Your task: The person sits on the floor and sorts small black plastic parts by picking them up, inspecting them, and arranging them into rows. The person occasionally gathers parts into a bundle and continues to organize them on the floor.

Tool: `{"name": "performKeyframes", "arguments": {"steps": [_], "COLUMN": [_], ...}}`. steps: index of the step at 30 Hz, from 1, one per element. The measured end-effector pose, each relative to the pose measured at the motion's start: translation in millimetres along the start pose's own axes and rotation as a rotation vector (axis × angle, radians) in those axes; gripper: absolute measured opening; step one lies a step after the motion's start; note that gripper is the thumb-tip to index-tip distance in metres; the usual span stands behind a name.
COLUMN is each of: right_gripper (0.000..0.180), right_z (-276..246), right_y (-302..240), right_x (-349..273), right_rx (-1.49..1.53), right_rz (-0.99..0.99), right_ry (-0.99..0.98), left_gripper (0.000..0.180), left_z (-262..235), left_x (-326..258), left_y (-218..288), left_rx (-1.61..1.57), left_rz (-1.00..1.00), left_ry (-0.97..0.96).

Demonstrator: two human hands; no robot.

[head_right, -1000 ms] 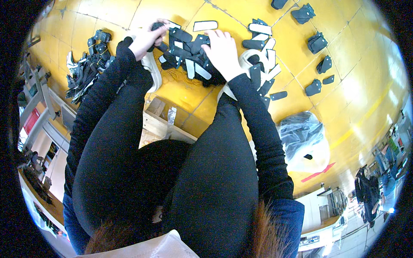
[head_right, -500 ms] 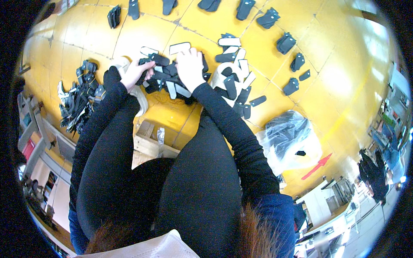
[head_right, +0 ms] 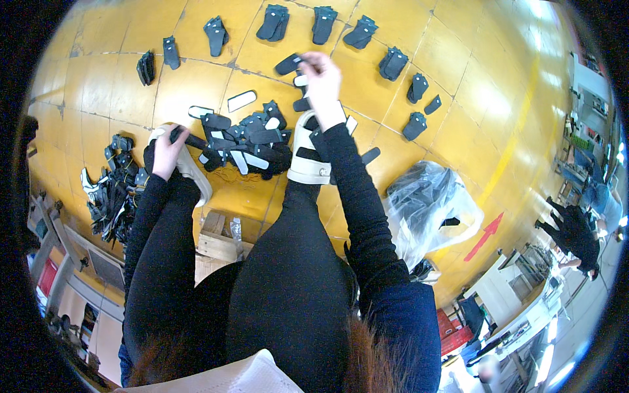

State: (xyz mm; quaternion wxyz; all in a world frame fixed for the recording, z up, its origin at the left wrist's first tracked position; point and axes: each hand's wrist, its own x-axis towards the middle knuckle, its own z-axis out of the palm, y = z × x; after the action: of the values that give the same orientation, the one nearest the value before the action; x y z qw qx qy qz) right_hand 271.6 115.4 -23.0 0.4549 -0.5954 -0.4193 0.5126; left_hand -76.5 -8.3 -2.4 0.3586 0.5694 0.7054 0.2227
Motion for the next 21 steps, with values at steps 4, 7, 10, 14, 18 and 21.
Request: {"name": "performKeyframes", "arguments": {"steps": [4, 7, 10, 14, 18, 21], "right_gripper": [0.019, 0.018, 0.018, 0.019, 0.019, 0.018], "right_z": [-68.1, -99.6, -115.5, -122.7, -116.2, -112.5], "right_y": [2.5, -1.4, 1.7, 10.4, 12.2, 12.8], "right_x": [27.9, 26.4, 21.0, 14.4, 15.3, 17.0], "right_rx": [-0.060, -0.074, -0.052, 0.016, 0.050, 0.031], "right_rz": [-0.073, -0.036, 0.001, 0.065, 0.070, 0.052], "right_ry": [0.228, 0.321, 0.380, 0.414, 0.382, 0.364], "left_gripper": [0.016, 0.015, 0.017, 0.018, 0.017, 0.017], "left_z": [-28.0, -27.3, -23.3, -20.4, -18.9, -16.7], "left_x": [-14.5, -31.1, -29.8, -18.7, -18.0, -18.0], "left_y": [18.7, 8.9, 2.6, 2.2, -0.2, -1.7], "left_rx": [0.299, 0.402, 0.408, 0.432, 0.476, 0.502], "left_rz": [0.051, 0.072, 0.097, 0.042, 0.077, 0.057], "left_ry": [0.059, 0.070, 0.113, 0.056, 0.048, 0.049]}}
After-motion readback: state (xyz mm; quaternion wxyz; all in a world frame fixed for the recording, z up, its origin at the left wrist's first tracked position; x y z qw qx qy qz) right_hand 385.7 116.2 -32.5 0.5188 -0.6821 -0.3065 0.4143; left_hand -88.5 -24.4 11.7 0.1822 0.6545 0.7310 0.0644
